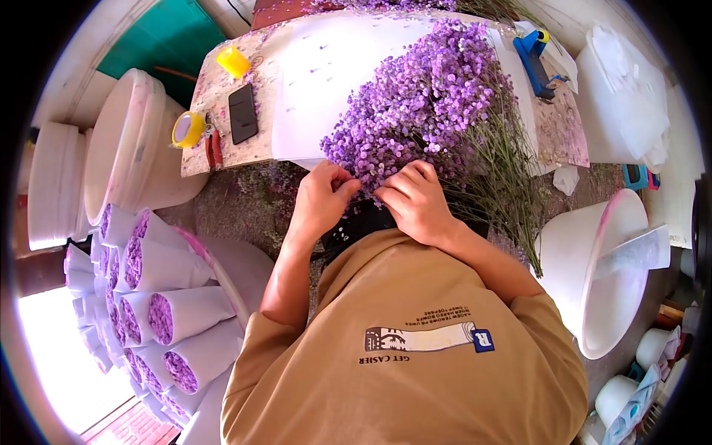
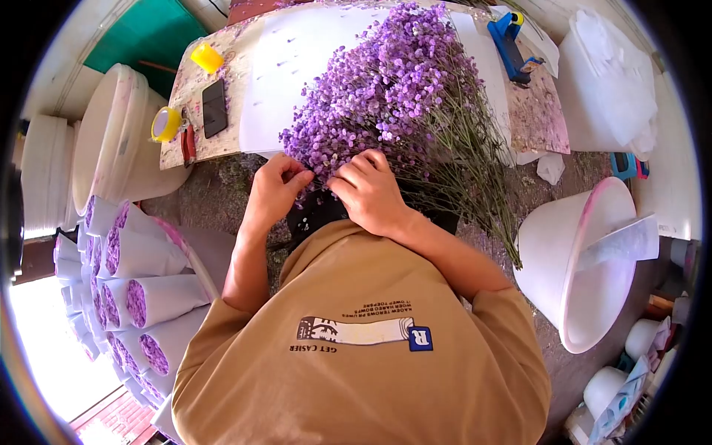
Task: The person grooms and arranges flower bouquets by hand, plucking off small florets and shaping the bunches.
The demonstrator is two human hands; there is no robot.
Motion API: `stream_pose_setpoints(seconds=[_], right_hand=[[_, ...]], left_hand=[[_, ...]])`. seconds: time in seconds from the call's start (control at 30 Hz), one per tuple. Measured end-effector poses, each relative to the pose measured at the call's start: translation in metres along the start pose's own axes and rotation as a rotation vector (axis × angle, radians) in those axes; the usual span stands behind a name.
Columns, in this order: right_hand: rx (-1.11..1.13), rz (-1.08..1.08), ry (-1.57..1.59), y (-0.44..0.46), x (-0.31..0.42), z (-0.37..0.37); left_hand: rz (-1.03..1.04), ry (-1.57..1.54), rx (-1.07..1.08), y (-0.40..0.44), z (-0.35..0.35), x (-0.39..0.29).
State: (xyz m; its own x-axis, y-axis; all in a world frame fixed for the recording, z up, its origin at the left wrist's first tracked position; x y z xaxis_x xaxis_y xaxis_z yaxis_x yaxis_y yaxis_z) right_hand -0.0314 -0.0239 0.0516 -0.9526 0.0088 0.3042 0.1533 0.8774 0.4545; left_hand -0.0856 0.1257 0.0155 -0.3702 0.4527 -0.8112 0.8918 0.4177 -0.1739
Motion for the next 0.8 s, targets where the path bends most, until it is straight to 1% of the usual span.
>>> stream_pose_setpoints(seconds=[0.1, 0.17, 0.2, 0.27, 0.3, 0.33, 0.4, 0.43, 0.47, 0.53, 0.57, 0.7, 0.77, 0.8], right_hand=[[-0.014, -0.001, 0.003, 0.000, 0.000, 0.002], [-0.020, -0.004, 0.005, 0.000, -0.001, 0.004], [-0.023, -0.005, 0.006, 0.000, -0.001, 0.005], [-0.018, -0.010, 0.006, -0.001, -0.001, 0.006], [-0.015, -0.012, 0.004, -0.001, 0.000, 0.006], [-0.014, -0.012, 0.003, 0.000, 0.000, 0.006], [-0.006, -0.014, -0.006, 0.000, 0.002, 0.005], [-0.005, -0.013, -0.008, 0.000, 0.003, 0.005], [0.011, -0.014, -0.018, 0.000, 0.004, 0.006], [0.029, -0.020, -0.031, 0.001, 0.005, 0.007], [0.037, -0.020, -0.034, 0.001, 0.005, 0.007], [0.020, -0.015, -0.035, 0.000, 0.003, 0.007], [0.023, -0.003, -0.028, -0.001, 0.002, 0.009], [0.027, 0.002, -0.023, 0.000, 0.000, 0.010]], left_hand=[[0.012, -0.080, -0.047, -0.001, -0.002, 0.002], [0.082, -0.279, -0.204, -0.003, -0.016, -0.001], [0.081, -0.279, -0.205, -0.003, -0.017, -0.003], [0.121, -0.302, -0.030, 0.001, -0.005, -0.019], [0.336, -0.149, -0.091, 0.003, -0.004, -0.028], [0.337, -0.150, -0.091, 0.004, -0.004, -0.034], [0.382, 0.055, -0.083, 0.004, 0.002, -0.056], [0.349, 0.141, -0.093, 0.005, 0.004, -0.064], [0.350, 0.139, -0.093, 0.006, 0.008, -0.066], [0.265, 0.431, -0.103, 0.013, 0.017, -0.063], [0.245, 0.472, -0.090, 0.016, 0.021, -0.060], [0.237, 0.459, -0.050, 0.023, 0.031, -0.049], [0.267, 0.231, -0.096, 0.019, 0.021, -0.048], [0.266, 0.232, -0.098, 0.018, 0.018, -0.048]])
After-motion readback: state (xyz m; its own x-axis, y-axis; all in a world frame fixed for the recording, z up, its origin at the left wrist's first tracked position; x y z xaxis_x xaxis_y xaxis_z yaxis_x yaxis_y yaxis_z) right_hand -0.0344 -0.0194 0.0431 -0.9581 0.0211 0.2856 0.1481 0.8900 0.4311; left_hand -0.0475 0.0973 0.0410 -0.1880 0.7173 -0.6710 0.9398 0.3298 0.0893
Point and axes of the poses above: each hand's wrist, its own y-axis towards the middle knuckle, its own z-axis out of the palm, x = y × z, the point moved 10 cm from there along y, towards the middle knuckle, and after that the axes turned 10 degrees about x, right-handed, at the moved point
